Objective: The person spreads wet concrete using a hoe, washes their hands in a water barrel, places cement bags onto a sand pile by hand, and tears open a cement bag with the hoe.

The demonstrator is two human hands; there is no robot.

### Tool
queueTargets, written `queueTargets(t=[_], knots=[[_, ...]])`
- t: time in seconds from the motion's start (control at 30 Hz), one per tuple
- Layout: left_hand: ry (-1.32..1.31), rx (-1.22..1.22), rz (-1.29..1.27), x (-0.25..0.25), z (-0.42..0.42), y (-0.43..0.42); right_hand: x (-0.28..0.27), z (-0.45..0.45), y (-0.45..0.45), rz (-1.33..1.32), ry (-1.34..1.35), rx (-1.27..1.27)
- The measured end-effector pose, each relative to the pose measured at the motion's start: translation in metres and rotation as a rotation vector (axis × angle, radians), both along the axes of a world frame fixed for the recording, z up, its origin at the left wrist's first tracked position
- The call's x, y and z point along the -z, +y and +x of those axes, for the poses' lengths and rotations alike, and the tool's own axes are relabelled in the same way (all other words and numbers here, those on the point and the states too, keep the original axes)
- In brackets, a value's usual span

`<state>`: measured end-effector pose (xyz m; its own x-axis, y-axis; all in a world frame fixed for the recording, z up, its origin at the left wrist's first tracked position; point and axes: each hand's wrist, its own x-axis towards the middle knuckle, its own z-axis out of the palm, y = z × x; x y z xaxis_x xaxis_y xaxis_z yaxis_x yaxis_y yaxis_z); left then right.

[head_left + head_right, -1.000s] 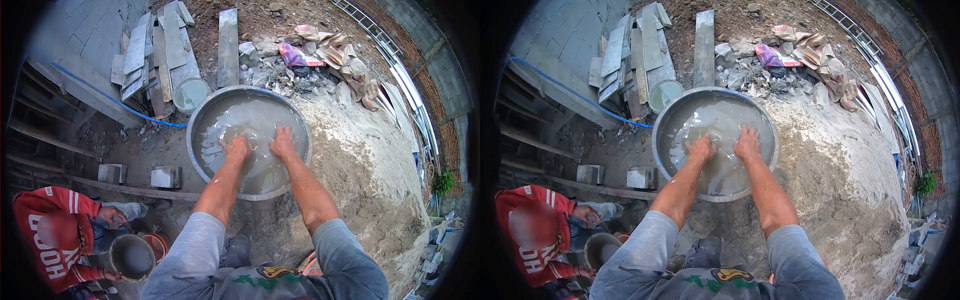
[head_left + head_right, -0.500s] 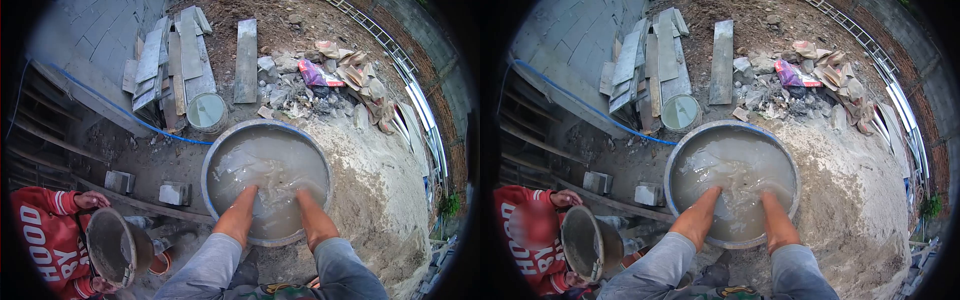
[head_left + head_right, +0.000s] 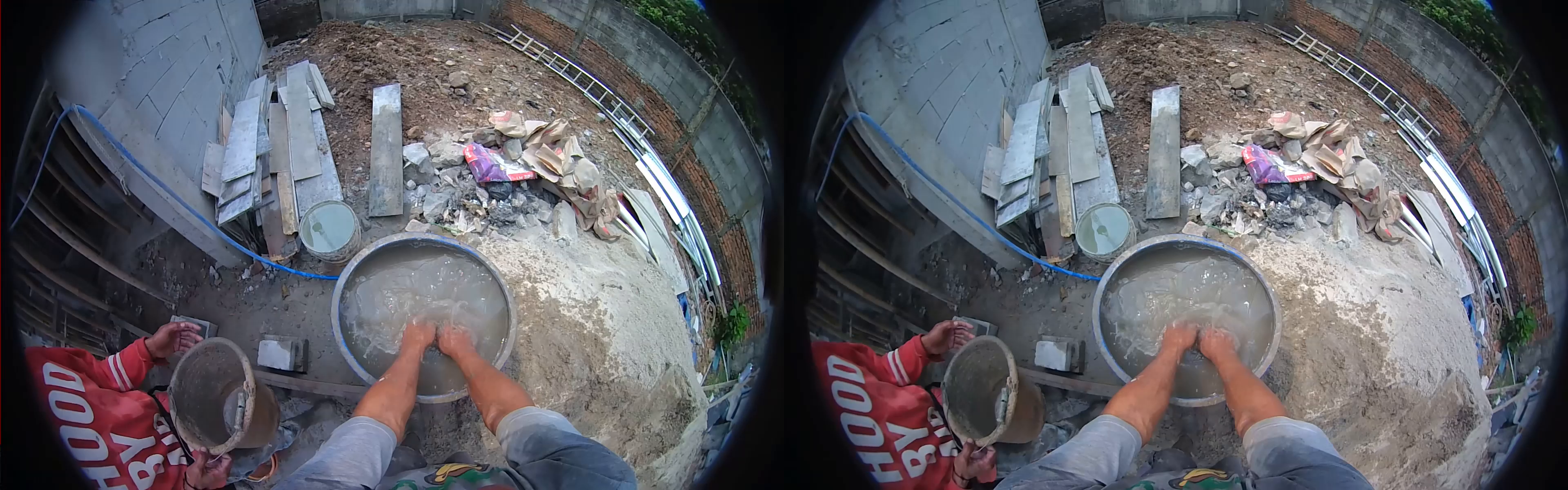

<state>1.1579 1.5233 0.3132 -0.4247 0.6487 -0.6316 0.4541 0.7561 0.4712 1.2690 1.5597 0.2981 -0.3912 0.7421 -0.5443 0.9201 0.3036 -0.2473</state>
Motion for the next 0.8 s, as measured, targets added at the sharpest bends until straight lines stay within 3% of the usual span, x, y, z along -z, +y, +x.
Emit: queueTargets(t=[0.07, 0.13, 0.17, 0.23, 0.27, 0.37, 0.43, 0.5, 0.6, 0.7, 0.8], knots=[[-0.056, -0.133, -0.075, -0.035, 0.010, -0.012, -0.021, 0.011, -0.013, -0.045, -0.114, -0.005], [-0.070, -0.262, -0.006, 0.042, 0.018, -0.022, 0.041, 0.011, -0.006, -0.267, 0.275, 0.454], [-0.086, -0.331, 0.025, 0.070, 0.026, -0.020, 0.041, 0.011, -0.003, -0.287, 0.361, 0.554], [-0.810, -0.622, 0.141, 0.068, 0.043, -0.021, 0.007, 0.006, -0.006, -0.241, 0.426, 0.637], [-1.168, -0.756, 0.196, 0.053, 0.049, -0.025, -0.023, 0.006, -0.017, -0.177, 0.410, 0.619], [-1.246, -0.539, 0.213, -0.040, 0.047, -0.045, -0.073, 0.019, -0.030, -0.331, 0.613, 1.035], [-0.753, -0.718, 0.241, 0.004, 0.029, -0.030, 0.028, 0.038, 0.006, 0.022, 0.280, 0.422], [-0.411, -0.834, 0.464, 0.025, 0.011, -0.038, 0.035, 0.043, 0.010, -0.159, 0.406, 0.604], [-0.435, -1.074, 0.354, 0.030, 0.002, -0.048, 0.006, 0.033, -0.001, -0.327, 0.551, 0.994], [-0.457, -1.211, 0.247, -0.040, 0.014, -0.052, -0.024, 0.022, -0.016, -0.458, 0.667, 1.443], [-0.237, -0.957, 0.193, 0.048, 0.004, -0.021, 0.026, 0.016, -0.012, -0.554, 0.767, 1.359]])
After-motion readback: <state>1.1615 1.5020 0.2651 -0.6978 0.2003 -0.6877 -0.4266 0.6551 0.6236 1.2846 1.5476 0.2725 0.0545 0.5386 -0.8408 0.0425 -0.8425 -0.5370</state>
